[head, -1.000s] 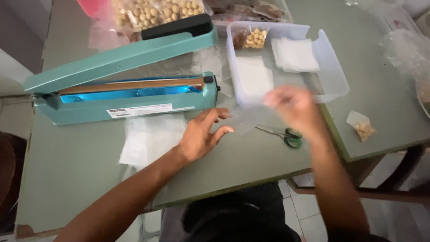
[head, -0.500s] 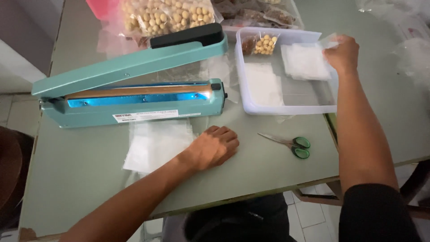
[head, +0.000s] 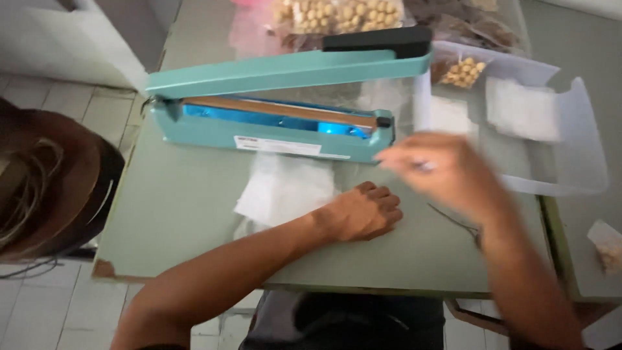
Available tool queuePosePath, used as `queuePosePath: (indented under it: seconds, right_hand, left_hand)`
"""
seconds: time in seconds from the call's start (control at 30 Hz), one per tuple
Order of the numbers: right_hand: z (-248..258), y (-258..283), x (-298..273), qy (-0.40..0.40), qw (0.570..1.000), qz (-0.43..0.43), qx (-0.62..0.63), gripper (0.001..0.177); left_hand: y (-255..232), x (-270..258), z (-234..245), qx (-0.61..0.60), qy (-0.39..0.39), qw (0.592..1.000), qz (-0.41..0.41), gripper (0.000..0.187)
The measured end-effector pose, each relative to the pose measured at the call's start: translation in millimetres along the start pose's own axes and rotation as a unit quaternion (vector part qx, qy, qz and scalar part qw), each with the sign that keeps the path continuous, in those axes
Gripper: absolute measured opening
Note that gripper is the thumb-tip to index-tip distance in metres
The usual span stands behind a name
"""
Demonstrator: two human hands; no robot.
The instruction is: A person uses scissors to cut small plastic bags or sleeves at a workstation.
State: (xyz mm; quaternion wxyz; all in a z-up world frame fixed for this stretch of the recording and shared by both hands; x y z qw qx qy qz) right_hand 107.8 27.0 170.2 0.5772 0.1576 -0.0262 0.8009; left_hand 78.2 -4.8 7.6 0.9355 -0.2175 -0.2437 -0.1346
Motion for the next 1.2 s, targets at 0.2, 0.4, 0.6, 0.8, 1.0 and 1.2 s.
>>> queuePosePath:
  seconds: [0.2, 0.4, 0.6, 0.8, 1.0, 1.2]
  right_hand:
    - [-127.8, 35.2, 38.2, 0.174, 0.982, -0.072, -0.013, 0.036]
    - [-157.7, 40.0, 42.3, 0.266, 0.945, -0.092, -0.167, 0.034]
    - [-120.4, 42.1, 35.9, -0.036, 0.988, -0.079, -0.126, 0.011]
    - [-9.0, 24.2, -17.0, -0.265, 0.948, -0.174, -0.035, 0.021]
    - [-46.3, -43.3, -124.1, -0.329, 0.787, -0.334, 0.401, 0.024]
    - [-108.3, -35.3, -176.9, -0.204, 0.823, -0.394, 0.356, 0.027]
  left_hand:
    - [12.9, 6.9, 4.6, -0.039, -0.049, 0.996, 0.058, 0.015]
    - [24.5, 9.5, 10.2, -0.099, -0.108, 0.983, 0.110, 0.013]
    - [35.2, 8.4, 15.6, -0.157, -0.164, 0.963, 0.143, 0.020]
    - [40.9, 1.1, 17.9, -0.234, -0.188, 0.943, 0.143, 0.029]
    - [72.9, -11.8, 21.6, -0.535, -0.236, 0.783, 0.214, 0.035]
    - [46.6, -0.2, 18.8, -0.639, -0.181, 0.699, 0.266, 0.064]
Point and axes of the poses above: each hand's wrist, its own x-axis towards the middle knuckle, its own z-axis out of the back of the hand, y = z × x, the point moved 9 cm from there along x, towards the middle knuckle, and after that the axes turned 15 degrees about -x, right-handed, at the moved point
